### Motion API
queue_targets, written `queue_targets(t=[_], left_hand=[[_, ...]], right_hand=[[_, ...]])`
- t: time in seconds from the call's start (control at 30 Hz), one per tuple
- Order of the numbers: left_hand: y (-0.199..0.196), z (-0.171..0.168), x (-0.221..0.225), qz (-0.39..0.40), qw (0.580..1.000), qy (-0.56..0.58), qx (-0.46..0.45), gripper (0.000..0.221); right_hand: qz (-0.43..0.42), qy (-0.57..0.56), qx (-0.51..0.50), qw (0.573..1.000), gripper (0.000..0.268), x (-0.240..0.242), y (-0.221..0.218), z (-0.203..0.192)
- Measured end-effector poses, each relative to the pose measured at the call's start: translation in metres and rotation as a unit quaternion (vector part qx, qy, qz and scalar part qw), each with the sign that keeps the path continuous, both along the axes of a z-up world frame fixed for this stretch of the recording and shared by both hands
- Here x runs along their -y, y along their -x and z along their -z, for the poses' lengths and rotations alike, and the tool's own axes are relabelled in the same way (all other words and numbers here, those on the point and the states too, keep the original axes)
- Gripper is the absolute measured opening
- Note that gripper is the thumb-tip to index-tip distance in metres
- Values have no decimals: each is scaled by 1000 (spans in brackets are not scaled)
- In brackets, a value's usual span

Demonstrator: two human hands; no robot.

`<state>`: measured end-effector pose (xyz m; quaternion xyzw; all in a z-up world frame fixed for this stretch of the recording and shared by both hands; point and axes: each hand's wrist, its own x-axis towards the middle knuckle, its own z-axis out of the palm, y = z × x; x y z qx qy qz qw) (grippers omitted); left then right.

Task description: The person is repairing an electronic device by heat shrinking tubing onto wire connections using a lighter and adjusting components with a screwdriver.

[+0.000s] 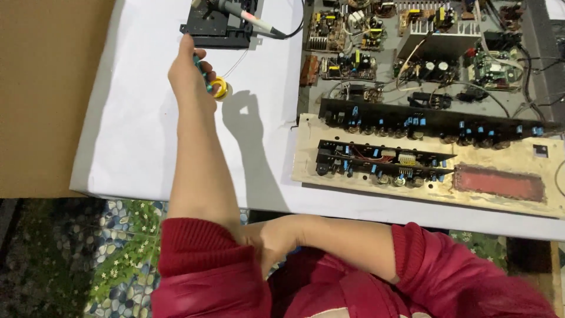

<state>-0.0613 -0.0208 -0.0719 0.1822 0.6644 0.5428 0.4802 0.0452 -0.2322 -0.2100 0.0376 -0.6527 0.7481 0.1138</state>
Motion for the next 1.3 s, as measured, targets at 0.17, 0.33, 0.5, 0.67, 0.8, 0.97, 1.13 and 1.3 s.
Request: queue_targets(t=[0.17, 0.33, 0.5, 0.67, 0.8, 0.97, 1.13, 1.3], left_hand=[[-30, 29, -17, -93, 966, -36, 239, 36], [-62, 26, -8, -15, 969, -50, 241, 38], [-59, 5, -2, -20, 983, -33, 179, 35], [-57, -4, 4, 30, 991, -50, 120, 34], [-45, -12, 6, 51, 993, -81, 75, 33], [-43, -6, 10, 47, 989, -101, 98, 35], [-48, -7, 19, 53, 996, -38, 65, 34], [13, 37, -17, 27, 998, -5, -59, 42]], right_hand=[[-95, -44, 15, 994, 50, -12, -3, 58], [-97, -145, 91, 980, 62, -14, -28, 21], [-65, -160, 176, 969, 40, -25, -45, -44], [41, 110, -16, 993, 25, -18, -44, -22], [-14, 334, -85, 939, 39, 8, -28, 23], [-50, 140, 42, 988, 13, -1, -27, -9], [16, 41, 114, 993, 23, 2, -22, 11], [-53, -23, 64, 996, 19, 23, 3, 5]])
